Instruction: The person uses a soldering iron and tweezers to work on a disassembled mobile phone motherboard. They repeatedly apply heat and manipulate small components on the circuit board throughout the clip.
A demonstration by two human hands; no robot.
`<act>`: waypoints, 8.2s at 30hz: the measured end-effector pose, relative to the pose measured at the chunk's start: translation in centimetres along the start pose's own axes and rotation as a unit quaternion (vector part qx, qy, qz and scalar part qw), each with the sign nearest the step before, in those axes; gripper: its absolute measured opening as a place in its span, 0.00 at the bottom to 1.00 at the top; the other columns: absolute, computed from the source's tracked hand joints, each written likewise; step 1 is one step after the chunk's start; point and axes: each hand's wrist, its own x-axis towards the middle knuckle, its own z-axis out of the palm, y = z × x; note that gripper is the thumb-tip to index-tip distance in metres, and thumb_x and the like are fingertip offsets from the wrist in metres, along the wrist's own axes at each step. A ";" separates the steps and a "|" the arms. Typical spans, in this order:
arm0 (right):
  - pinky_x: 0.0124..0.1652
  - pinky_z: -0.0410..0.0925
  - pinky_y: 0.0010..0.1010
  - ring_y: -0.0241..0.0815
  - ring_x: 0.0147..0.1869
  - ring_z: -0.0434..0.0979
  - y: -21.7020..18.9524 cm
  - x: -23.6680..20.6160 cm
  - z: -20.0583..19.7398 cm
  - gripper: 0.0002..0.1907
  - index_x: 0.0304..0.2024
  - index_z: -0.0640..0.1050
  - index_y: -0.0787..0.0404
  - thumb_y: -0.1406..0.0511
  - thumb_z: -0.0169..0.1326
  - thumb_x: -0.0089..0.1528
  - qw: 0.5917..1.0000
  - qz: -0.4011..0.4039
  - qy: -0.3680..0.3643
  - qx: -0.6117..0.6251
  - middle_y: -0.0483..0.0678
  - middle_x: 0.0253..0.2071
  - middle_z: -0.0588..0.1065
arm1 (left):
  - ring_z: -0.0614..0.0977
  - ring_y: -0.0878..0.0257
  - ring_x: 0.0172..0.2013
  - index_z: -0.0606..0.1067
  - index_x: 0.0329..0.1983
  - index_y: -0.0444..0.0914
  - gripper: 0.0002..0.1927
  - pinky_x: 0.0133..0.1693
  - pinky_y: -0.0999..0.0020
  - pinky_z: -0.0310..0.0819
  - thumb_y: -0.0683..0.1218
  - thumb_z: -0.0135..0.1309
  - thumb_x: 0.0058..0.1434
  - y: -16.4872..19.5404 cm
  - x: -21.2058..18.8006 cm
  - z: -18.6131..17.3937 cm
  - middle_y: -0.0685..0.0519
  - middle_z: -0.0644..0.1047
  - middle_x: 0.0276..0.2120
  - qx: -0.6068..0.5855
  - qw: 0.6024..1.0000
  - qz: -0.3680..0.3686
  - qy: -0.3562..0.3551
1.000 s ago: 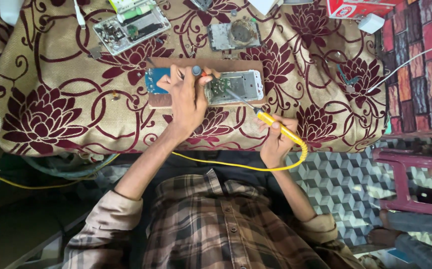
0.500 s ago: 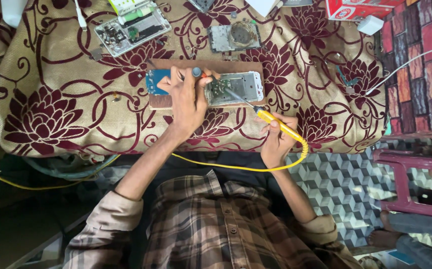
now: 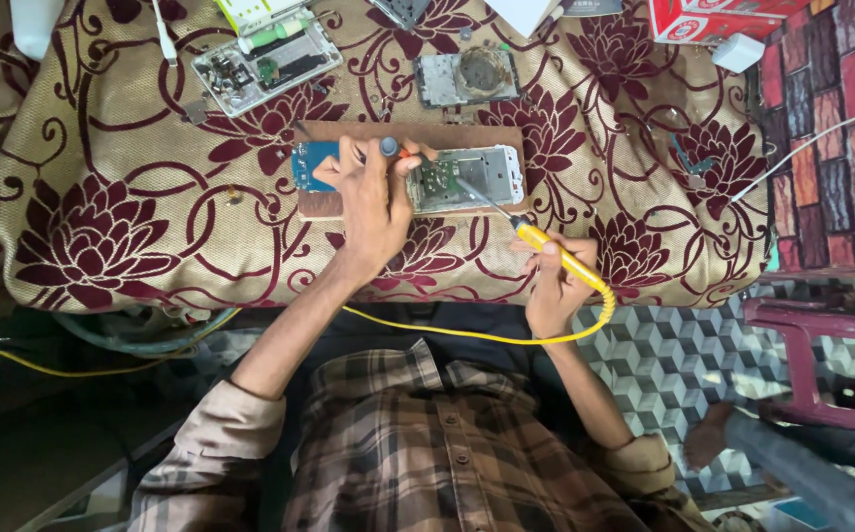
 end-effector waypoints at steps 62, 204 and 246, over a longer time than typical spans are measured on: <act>0.29 0.49 0.33 0.31 0.28 0.54 -2.9 10.9 1.3 0.19 0.24 0.56 0.66 0.76 0.49 0.65 0.972 -0.052 0.055 -0.222 0.44 0.23 0.56 | 0.68 0.58 0.45 0.68 0.48 0.39 0.13 0.50 0.54 0.48 0.32 0.49 0.63 0.3 0.0 2.4 0.62 0.83 0.44 -0.032 0.999 -0.005 -0.022; 0.24 0.64 0.22 0.30 0.25 0.72 -7.3 21.5 6.6 0.13 0.35 0.75 0.63 0.60 0.57 0.67 0.896 -0.057 -0.421 -0.128 0.41 0.27 0.73 | 0.69 0.56 0.42 0.70 0.48 0.37 0.13 0.49 0.55 0.50 0.33 0.48 0.62 2.1 0.8 -2.2 0.60 0.83 0.42 0.023 0.999 -0.033 0.024; 0.27 0.61 0.20 0.27 0.26 0.68 -1.9 10.2 2.6 0.14 0.35 0.69 0.63 0.63 0.47 0.76 0.997 -0.028 -0.047 -0.048 0.46 0.28 0.74 | 0.69 0.55 0.45 0.68 0.51 0.38 0.15 0.50 0.53 0.50 0.32 0.49 0.63 1.3 0.9 -1.2 0.57 0.80 0.43 0.049 0.998 -0.038 0.026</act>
